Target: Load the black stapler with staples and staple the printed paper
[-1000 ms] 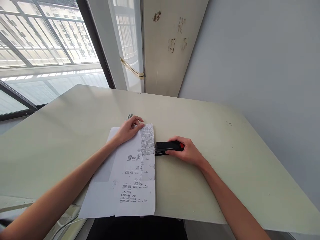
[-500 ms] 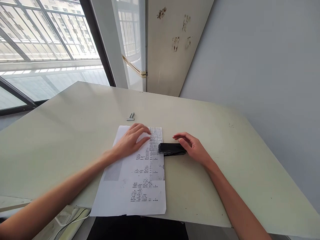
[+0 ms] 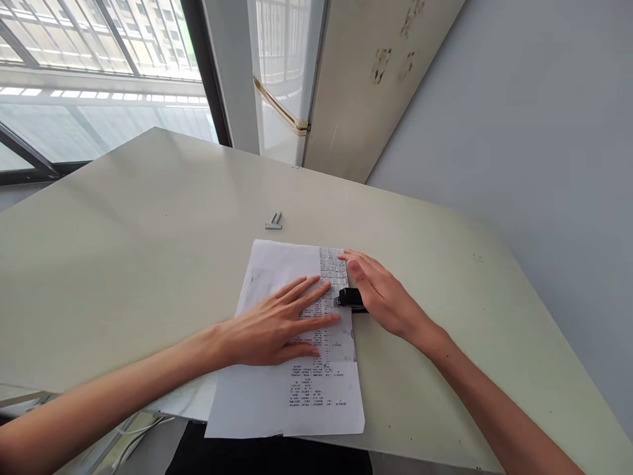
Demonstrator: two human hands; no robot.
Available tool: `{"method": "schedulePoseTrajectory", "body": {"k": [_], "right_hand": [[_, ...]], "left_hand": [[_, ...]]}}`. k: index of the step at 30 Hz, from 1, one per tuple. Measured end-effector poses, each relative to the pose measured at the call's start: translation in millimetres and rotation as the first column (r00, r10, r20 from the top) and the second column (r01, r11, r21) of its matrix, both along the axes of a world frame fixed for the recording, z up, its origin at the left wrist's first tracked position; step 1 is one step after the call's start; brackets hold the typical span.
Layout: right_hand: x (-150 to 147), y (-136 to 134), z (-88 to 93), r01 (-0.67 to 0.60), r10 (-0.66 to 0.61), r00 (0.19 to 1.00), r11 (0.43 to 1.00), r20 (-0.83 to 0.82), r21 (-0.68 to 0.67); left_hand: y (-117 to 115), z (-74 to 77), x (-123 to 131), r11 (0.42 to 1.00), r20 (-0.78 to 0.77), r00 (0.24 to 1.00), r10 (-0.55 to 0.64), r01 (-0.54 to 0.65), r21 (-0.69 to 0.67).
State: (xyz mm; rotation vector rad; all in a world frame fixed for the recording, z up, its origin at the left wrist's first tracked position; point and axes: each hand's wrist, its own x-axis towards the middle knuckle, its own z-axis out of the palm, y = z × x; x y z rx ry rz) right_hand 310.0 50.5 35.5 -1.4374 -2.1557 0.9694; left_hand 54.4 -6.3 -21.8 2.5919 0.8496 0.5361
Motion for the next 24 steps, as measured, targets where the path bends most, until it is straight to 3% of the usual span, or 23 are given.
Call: {"method": "schedulePoseTrajectory", "body": {"k": [13, 24], "right_hand": [[-18, -11, 4.3, 0.013, -0.009, 0.962, 1.000, 0.272, -0.012], [-24, -12, 5.5, 0.038, -0.041, 0.937, 0.999, 0.347, 0.017]], "left_hand": [[-1, -9.3, 16, 0.998, 0.000, 1.000, 0.014, -0.014, 0.055], [-1, -9.1, 16, 0.999, 0.003, 1.000, -0.007, 0.007, 0.054]]}}
